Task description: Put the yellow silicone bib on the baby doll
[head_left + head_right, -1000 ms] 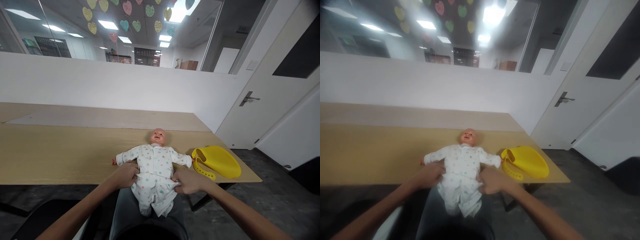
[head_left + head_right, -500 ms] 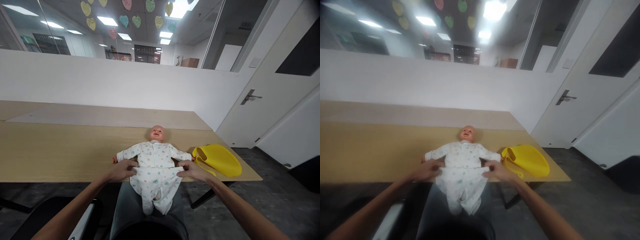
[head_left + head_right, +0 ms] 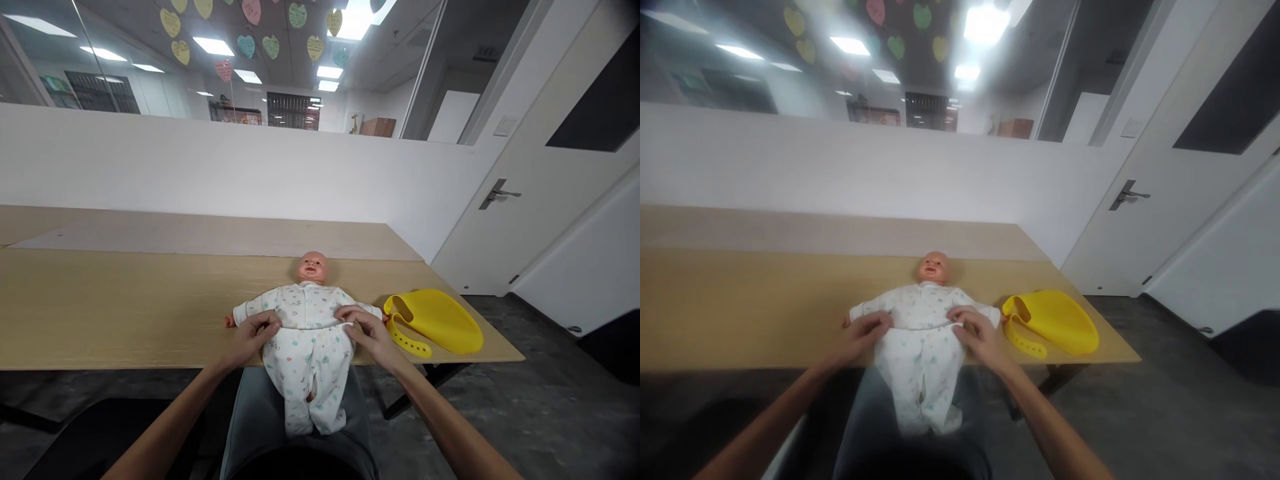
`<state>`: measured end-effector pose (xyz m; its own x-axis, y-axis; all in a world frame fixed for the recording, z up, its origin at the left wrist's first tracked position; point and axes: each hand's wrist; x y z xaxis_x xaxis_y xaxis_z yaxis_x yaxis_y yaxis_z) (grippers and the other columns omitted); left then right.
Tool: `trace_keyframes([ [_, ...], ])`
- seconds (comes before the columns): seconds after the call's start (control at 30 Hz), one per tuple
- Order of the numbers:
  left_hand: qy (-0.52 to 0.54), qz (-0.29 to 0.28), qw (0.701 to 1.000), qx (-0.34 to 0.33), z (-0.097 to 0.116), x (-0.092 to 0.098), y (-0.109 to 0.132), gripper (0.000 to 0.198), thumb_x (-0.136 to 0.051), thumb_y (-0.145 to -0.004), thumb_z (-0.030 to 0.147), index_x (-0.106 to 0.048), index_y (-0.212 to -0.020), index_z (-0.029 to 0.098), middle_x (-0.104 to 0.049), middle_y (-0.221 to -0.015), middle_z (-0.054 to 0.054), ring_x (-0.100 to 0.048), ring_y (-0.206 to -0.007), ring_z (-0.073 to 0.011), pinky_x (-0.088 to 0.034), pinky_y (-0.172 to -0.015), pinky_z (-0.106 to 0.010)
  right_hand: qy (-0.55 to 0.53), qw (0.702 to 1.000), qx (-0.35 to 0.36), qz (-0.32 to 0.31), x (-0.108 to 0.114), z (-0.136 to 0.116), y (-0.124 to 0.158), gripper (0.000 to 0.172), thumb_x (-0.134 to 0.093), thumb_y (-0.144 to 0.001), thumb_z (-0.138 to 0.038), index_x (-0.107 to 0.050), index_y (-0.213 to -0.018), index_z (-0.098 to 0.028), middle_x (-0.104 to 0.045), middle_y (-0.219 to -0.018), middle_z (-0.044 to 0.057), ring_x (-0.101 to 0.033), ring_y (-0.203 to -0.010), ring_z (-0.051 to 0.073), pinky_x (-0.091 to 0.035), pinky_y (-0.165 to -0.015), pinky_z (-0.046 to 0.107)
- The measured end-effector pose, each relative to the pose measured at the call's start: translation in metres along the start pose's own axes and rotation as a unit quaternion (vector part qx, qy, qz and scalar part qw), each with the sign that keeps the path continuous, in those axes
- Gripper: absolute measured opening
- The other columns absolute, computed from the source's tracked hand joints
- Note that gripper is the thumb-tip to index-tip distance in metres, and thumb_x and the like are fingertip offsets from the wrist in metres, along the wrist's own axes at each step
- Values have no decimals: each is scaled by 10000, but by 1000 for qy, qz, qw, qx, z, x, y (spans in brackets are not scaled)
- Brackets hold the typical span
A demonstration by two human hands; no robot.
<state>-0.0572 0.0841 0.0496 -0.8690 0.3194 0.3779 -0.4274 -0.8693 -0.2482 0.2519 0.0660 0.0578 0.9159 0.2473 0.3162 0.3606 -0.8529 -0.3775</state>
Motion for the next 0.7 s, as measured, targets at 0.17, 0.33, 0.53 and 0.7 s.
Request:
trace_keyframes([
  [0.17, -58, 99, 993, 0, -13, -23, 4, 320, -368, -953, 421, -516, -796, 184, -530, -732, 0, -486, -708, -153, -385, -658, -256, 136, 991, -12, 7, -18, 8, 4, 209, -452, -971, -385, -536, -966, -195, -597, -991, 55, -555, -944, 199, -406, -863, 330],
  [0.33, -121, 16, 992, -9, -19, -24, 3, 255, -419, -942, 373, -516, -791, 193, -528, -726, 14, -495, -696, -148, -382, -652, -253, 239, 970, 4, -48, -20, 22, 2, 358, -714, -810, -459, -477, -802, -191, -548, -848, 2, -520, -849, 179, -382, -755, 282],
  [0.53, -183, -85, 978, -54, -6, -9, -1, 190, -605, -867, 372, -597, -851, 183, -602, -866, -21, -566, -840, -179, -416, -786, -284, 314, 940, 62, -122, -20, 9, -5, 166, -569, -939, -380, -555, -931, -215, -583, -922, 21, -502, -948, 194, -381, -797, 303],
  [0.7, -179, -72, 974, -120, 11, -13, 2, 190, -468, -952, 343, -573, -939, 185, -617, -1042, -73, -559, -1014, -197, -416, -915, -313, 342, 928, 92, -115, -27, -4, -6, 135, -475, -969, -309, -555, -951, -201, -570, -1012, 81, -500, -979, 225, -412, -818, 349],
])
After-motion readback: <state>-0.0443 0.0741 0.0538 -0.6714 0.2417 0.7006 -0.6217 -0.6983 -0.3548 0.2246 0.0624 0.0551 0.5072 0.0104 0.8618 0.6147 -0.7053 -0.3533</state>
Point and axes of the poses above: each hand's wrist, its own y-axis away from the middle knuckle, its own x-axis out of the back of the hand, z = x × y
